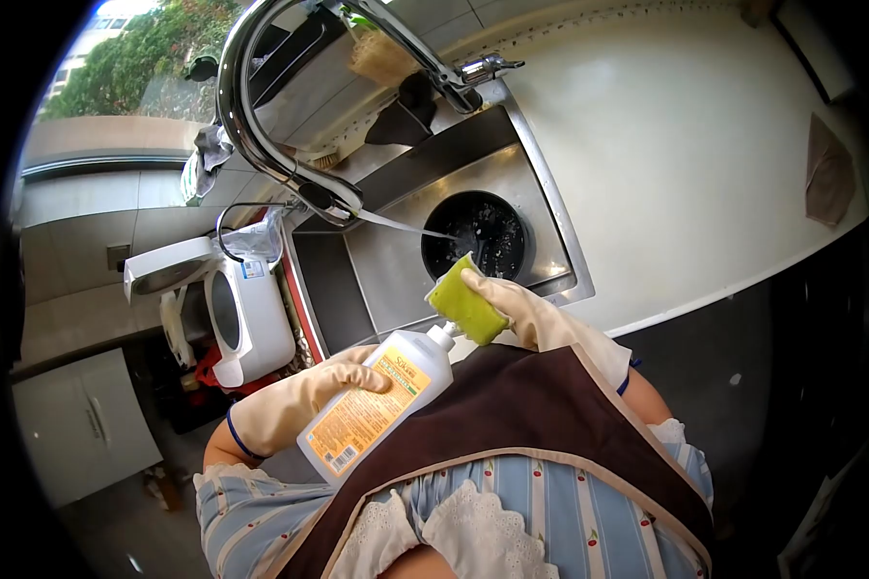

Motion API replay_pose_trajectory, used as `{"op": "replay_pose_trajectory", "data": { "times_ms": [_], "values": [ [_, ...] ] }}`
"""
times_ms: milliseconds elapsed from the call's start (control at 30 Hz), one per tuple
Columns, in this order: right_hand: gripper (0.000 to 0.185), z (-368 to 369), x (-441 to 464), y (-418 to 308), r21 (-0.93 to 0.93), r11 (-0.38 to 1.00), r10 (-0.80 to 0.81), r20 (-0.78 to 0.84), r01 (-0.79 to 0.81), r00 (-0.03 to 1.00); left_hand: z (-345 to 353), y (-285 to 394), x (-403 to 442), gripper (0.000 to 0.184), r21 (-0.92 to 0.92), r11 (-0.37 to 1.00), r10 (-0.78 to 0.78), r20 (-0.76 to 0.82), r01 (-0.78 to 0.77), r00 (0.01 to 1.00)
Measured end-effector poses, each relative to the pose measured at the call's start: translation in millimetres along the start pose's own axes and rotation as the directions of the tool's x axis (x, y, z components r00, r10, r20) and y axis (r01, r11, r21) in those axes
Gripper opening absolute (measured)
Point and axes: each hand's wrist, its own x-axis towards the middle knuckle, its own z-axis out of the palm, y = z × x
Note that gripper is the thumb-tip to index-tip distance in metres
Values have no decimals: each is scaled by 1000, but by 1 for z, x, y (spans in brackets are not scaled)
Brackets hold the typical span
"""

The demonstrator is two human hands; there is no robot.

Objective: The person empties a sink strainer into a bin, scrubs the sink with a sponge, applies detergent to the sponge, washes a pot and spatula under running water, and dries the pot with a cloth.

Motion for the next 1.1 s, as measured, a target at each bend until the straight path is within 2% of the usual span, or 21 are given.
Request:
{"op": "replay_pose_trajectory", "data": {
  "times_ms": [200, 300, 533, 633, 700, 733, 767, 800, 833, 900, 933, 967, 1000, 1033, 1067, 1100],
  "values": [
    [62, -2, -4, -2, -32, 999, 16, 55, -15, 998, 0, 7, 3, 56, 71, 997, 10, 20, -11, 1000],
    [63, -9, 0, 5, -42, 999, 36, 31, -35, 999, 3, 13, 3, 55, 76, 997, 22, 22, -24, 1000],
    [62, -7, -7, -4, -35, 998, 58, -4, -58, 998, -4, 17, 5, 51, -38, 996, -82, 34, 83, 996],
    [64, -7, -7, -6, 0, 1000, 8, 54, -8, 999, -15, 15, 9, 50, -231, 954, -185, 45, 190, 982],
    [59, -13, -6, -5, 116, 993, 1, 116, -14, 993, -30, 13, 17, 49, -411, 880, -259, 6, 239, 966],
    [59, -19, -5, -5, 167, 986, 5, 133, -27, 991, -40, 13, 18, 48, -430, 885, -232, -68, 181, 970],
    [58, -13, -7, -9, 244, 970, -44, 125, 13, 991, -54, 13, 19, 46, -337, 942, -83, -189, 15, 978],
    [58, -18, -4, -7, 215, 976, -64, 69, 48, 996, -67, 13, 20, 45, -212, 968, 68, -302, -136, 951],
    [58, -26, 0, -5, 184, 979, -89, 13, 85, 996, -77, 19, 16, 41, 51, 930, 347, -445, -364, 825],
    [58, -34, 1, -7, 161, 980, -101, -112, 118, 989, -88, 45, -5, 46, 383, 748, 662, -498, -543, 560],
    [58, -36, -2, -10, 126, 987, -76, -173, 98, 982, -94, 55, -14, 58, 451, 712, 653, -707, -538, 272],
    [58, -37, -7, -13, 92, 993, -52, -239, 76, 970, -90, 73, -29, 72, 483, 520, 758, -641, -705, 120],
    [57, -44, -4, -8, 98, 990, -70, -251, 97, 965, -117, 91, -40, 80, 606, 391, 825, -564, -693, -28],
    [55, -51, -2, -9, 109, 993, -12, -264, 43, 965, -77, 117, -56, 83, 662, 193, 824, -510, -725, -246],
    [55, -50, -1, -11, 104, 994, 5, -284, 26, 959, -63, 142, -73, 84, 732, 10, 856, -358, -681, -372],
    [55, -50, -1, -13, 103, 995, 22, -305, 10, 952, -57, 168, -83, 77, 746, -113, 839, -282, -656, -465]
  ]
}}
